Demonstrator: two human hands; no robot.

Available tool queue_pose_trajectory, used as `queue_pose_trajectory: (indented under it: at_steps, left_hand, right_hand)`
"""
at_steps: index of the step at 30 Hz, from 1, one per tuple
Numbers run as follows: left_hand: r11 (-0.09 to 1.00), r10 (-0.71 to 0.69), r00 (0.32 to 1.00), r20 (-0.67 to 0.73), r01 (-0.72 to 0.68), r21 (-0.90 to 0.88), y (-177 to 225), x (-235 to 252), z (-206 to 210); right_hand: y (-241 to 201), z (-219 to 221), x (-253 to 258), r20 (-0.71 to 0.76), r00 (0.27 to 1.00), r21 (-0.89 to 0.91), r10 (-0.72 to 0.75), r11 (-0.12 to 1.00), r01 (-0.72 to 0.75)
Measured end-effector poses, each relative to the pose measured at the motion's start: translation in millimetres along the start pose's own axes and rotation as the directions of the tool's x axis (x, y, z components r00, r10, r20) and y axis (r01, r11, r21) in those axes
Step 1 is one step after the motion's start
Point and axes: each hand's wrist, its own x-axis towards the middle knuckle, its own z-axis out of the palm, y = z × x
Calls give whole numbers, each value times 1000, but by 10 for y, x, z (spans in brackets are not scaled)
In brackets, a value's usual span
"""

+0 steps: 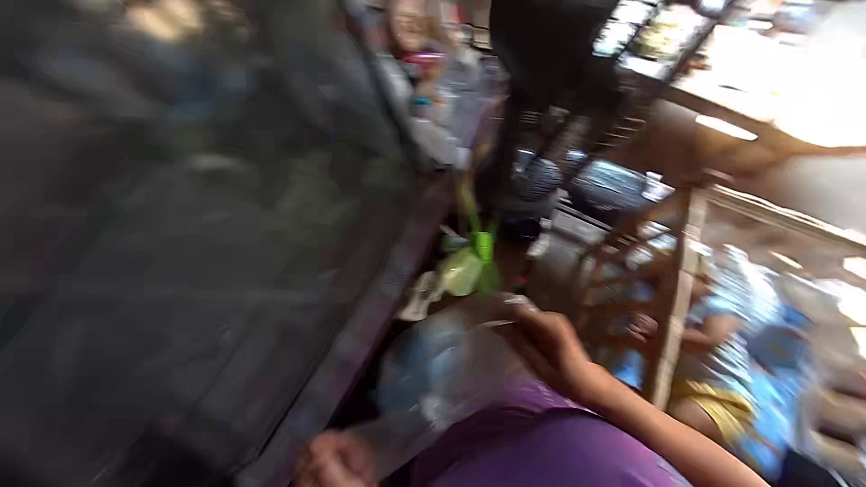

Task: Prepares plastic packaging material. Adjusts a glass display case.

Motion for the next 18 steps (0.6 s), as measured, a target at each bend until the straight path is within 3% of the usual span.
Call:
queue_pose_trajectory:
  at_steps: [4,10,12,14,16,18]
  left_hand:
    - [998,-65,948,-312,56,-39,-12,53,90]
    - [989,-108,765,-635,15,-150,-176,-70,-194]
    - [987,-120,724,-679,10,-163,-284,-165,-286]
    - [972,-215,706,-675,91,-215,-417,-273,-415]
    - [903,-413,697,-586,232,-360,-558,-405,-594]
    - [831,-517,706,-484,279,-482,-714,-552,-763]
  right_hand:
    - [40,-58,183,-59,998,-42,4,999,-7]
    - [-119,113,698,-43,997,26,-57,998,58]
    - [-163,277,860,44,989,0,-138,990,138]
    - [-162,425,1068,161,962,-61,-220,971,232]
    - [-159,537,1301,291,923,-132,-251,945,299]
    - [-183,632,1497,388,884,-159,-259,927,341]
